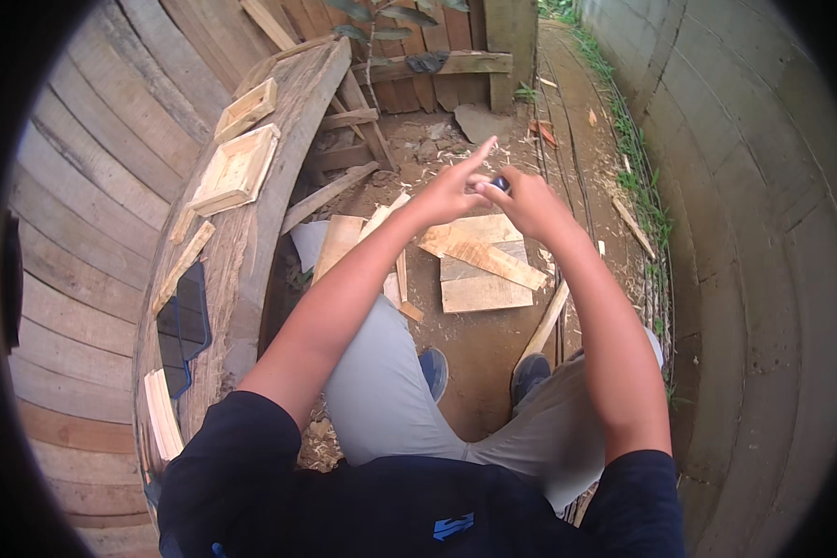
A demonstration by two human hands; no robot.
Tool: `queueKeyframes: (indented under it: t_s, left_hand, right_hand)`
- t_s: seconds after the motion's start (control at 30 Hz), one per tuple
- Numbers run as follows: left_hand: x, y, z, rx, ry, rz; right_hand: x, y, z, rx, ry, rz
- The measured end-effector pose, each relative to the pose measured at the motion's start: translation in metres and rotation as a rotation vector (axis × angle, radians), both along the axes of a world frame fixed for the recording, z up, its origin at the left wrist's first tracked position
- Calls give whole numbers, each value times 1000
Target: The person assembles a small wooden box by fitting together pre-cut wooden pieces. They use a chisel and a wooden mallet to tap the pieces into place and adjust the joints. The person works on the ground, surrounded by wood scraps and tools.
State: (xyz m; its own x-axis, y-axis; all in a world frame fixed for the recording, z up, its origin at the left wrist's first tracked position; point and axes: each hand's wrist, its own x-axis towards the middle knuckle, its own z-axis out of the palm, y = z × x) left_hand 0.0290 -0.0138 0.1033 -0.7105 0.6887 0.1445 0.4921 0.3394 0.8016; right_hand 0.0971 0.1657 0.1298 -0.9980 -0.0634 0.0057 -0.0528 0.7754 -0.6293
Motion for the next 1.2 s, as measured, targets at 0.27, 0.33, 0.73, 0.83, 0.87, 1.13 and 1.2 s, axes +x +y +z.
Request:
queueKeyframes:
  t_s: [0.27,0.33,0.73,0.83,0.87,1.13,1.2]
  left_hand:
    - [3,-4,-7,-111,102,-42]
    - [6,-3,0,-177,148,-28]
    - [0,-8,2,234,790,374]
    - [-2,-17,11,300,272,356]
    - [-3,-21,14,227,137,379]
    - [-29,-23,-28,173,157,277]
    - [-27,-27,-36,142,104,282]
  right_hand:
    - [-5,-12,-14,-49,-35,-41]
    - [-5,-8,-19,-67,-29,-52]
    - [-15,-36,-24,-730,22,-457]
    - [-15,-33,-20,-1051,-78,-602]
    - [-15,-32,-18,-1036,-99,-620]
    - [-34,-4,-44,-1118,-112,-591]
    - [-25,-29,-30,-1059,-61,-600]
